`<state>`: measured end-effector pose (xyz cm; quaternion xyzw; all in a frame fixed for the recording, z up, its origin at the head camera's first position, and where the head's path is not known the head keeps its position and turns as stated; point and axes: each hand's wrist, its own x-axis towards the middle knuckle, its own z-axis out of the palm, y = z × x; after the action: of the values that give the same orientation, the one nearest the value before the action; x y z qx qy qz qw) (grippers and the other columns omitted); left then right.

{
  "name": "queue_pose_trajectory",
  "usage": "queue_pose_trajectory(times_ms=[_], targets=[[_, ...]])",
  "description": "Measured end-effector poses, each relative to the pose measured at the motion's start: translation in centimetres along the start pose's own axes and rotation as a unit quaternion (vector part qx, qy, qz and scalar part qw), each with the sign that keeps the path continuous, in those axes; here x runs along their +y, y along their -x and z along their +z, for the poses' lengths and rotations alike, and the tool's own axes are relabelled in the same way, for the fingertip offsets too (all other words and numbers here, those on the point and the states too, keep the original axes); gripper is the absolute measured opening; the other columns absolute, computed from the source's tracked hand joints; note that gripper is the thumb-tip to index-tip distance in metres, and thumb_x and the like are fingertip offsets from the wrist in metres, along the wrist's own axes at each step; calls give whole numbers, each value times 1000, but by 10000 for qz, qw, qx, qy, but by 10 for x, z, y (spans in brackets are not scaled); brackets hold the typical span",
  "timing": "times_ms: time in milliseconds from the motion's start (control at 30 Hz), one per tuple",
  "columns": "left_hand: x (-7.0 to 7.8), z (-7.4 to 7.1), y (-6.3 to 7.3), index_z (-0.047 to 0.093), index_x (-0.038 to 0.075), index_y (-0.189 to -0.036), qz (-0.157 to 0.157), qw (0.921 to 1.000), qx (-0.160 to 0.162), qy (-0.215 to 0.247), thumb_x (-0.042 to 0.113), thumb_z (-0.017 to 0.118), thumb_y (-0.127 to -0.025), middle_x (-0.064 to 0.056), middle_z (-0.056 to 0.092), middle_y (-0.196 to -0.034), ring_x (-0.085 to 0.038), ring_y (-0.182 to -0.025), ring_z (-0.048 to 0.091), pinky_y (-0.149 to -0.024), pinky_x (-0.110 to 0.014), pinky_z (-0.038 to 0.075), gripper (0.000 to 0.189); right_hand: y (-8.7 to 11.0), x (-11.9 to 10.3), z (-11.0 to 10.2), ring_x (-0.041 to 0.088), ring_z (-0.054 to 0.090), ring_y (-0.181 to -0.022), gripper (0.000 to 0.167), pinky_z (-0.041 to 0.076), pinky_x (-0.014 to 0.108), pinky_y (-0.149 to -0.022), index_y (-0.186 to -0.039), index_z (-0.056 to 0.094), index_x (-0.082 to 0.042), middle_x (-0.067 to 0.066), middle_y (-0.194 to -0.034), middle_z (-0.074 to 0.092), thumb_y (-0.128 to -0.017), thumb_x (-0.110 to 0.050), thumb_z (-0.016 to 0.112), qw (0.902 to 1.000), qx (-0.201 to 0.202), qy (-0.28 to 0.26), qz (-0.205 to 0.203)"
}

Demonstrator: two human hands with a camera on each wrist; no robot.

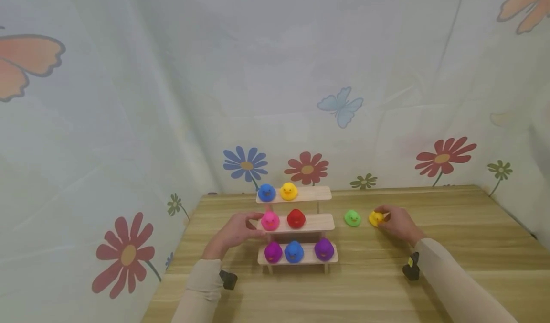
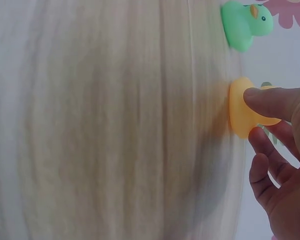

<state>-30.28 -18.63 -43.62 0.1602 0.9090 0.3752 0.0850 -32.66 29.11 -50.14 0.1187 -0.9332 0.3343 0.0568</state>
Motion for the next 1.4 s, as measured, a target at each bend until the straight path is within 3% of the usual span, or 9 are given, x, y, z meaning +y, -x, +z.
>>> queue_pose_trajectory(times_ms=[267,600,933,1200,1400], targets=[[2,0,0,59,19,-127,15,10000,0,6,35,79,-75,-1,63,-114,-18,-81,61,-67,-30,51,58,3,2,-3,28,59,-84,37,50,42,-72,-112,60,5,22,-108,62,-77,-2,68,9999,94,73,45],[4,1,2,60,17,-125,68,10000,18,24,33,79,-75,-2,63,-115,-18,-80,61,-66,-29,51,56,4,8,-4,26,57,-82,38,48,38,-70,-112,61,4,19,-105,63,-75,-3,68,9998,205,31,9],[4,1,1,59,18,-126,-2,10000,34,3,34,79,-75,-2,63,-113,-15,-79,60,-65,-30,50,57,7,5,-7,27,56,-86,43,50,39,-70,-118,59,1,23,-115,58,-77,-6,70,9996,56,102,254],[3,0,1,60,17,-126,36,10000,41,34,35,79,-74,-2,63,-113,-21,-81,61,-65,-30,50,58,16,-10,-11,31,55,-90,41,50,42,-71,-119,58,0,22,-118,56,-80,-8,70,9995,42,279,138],[4,-1,2,59,17,-126,43,10000,36,44,35,79,-74,-2,63,-112,-22,-81,61,-65,-30,50,59,24,-22,-11,31,56,-89,41,50,44,-70,-117,59,-1,21,-116,57,-80,-11,72,9976,331,583,-170]])
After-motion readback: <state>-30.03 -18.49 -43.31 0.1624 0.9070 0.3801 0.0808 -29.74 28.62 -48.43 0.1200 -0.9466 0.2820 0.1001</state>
